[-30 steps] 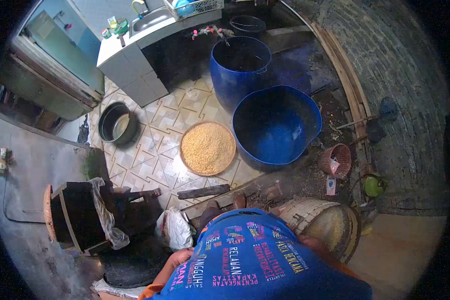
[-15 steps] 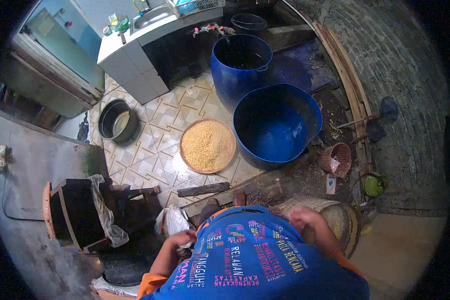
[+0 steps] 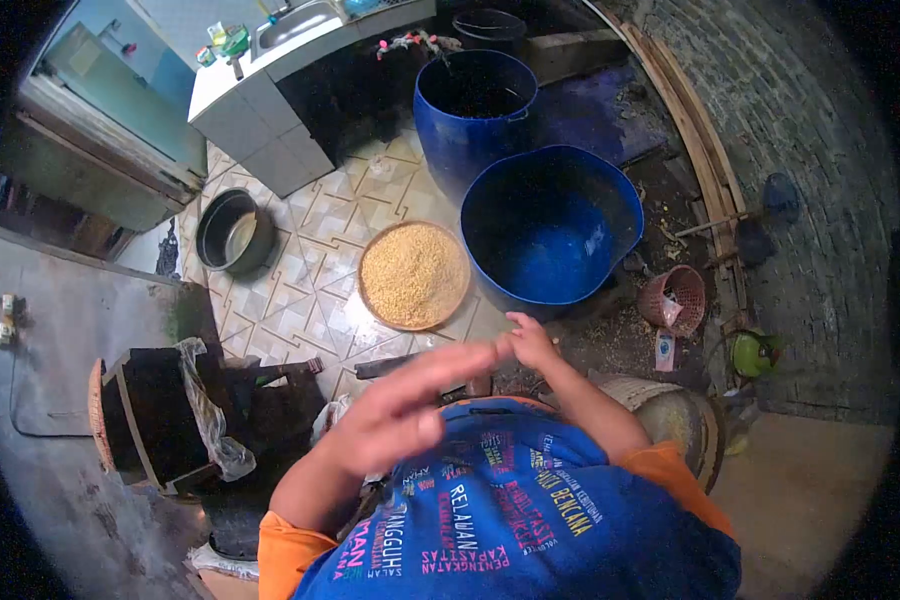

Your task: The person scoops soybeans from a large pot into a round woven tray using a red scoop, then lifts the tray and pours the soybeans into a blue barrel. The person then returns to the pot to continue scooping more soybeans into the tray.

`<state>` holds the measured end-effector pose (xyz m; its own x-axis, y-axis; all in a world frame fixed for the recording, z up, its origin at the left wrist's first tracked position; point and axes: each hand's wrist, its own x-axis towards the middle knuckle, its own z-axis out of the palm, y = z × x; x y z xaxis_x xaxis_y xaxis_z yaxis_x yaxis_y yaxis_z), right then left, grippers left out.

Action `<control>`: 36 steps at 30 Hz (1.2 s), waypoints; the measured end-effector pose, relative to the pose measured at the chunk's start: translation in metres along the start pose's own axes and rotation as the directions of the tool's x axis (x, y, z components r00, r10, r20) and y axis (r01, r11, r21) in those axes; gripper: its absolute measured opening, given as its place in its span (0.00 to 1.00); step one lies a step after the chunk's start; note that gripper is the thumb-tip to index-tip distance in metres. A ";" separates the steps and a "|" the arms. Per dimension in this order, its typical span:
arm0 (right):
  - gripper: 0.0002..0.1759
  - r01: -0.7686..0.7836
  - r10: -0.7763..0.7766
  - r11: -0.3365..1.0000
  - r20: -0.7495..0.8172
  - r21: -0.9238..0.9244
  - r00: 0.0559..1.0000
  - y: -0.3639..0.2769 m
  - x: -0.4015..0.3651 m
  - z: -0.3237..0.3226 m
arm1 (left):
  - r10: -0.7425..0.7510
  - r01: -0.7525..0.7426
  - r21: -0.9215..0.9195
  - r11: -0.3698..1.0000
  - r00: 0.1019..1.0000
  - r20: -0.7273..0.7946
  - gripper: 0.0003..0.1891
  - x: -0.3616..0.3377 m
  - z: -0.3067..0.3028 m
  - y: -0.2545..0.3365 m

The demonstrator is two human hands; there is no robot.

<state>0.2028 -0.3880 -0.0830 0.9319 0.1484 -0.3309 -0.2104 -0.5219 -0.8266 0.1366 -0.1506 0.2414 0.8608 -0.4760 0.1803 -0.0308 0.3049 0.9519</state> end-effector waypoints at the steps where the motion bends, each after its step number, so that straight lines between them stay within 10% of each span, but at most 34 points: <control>1: 0.27 -0.086 0.085 0.996 0.089 0.007 0.992 -0.006 -0.005 -0.005 | 0.079 -0.076 -0.027 0.997 0.988 0.130 0.23 0.004 0.005 0.016; 8: 0.26 -0.245 0.253 0.967 0.137 -0.076 0.958 0.066 -0.048 -0.017 | 0.308 -0.243 -0.217 0.945 0.885 0.349 0.12 0.015 0.029 0.047; 14: 0.25 -0.430 0.439 0.897 0.095 -0.103 0.894 0.125 -0.074 -0.024 | 0.615 -0.520 -0.371 0.769 0.761 0.208 0.16 0.023 0.044 0.037; 16: 0.23 -0.453 0.456 0.890 0.075 -0.049 0.887 0.133 -0.077 -0.020 | 0.275 -0.175 -0.255 0.951 0.856 0.438 0.23 0.022 0.030 0.064; 20: 0.22 -0.422 0.426 0.905 0.087 -0.059 0.900 0.129 -0.078 -0.017 | 0.371 -0.398 -0.050 0.916 0.792 0.484 0.14 0.025 0.023 0.041; 26: 0.23 -0.394 0.379 0.917 0.184 0.055 0.907 0.172 -0.060 -0.001 | -0.110 0.179 0.595 0.784 0.982 -0.151 0.18 -0.003 -0.017 -0.027; 30: 0.22 -0.525 0.490 0.839 0.220 0.142 0.843 0.141 -0.068 -0.015 | -0.332 0.724 0.329 0.606 0.607 -0.722 0.21 -0.092 -0.070 -0.152; 36: 0.22 -0.623 0.592 0.781 0.264 0.046 0.762 0.125 -0.060 -0.025 | -0.566 0.809 -0.295 0.508 0.055 -0.823 0.22 -0.278 -0.101 -0.285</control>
<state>0.1281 -0.4832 -0.1552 0.5071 0.0262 -0.8615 -0.7586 -0.4609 -0.4606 -0.0426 -0.0217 -0.1048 0.4825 0.4801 -0.7326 0.8311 0.0131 0.5559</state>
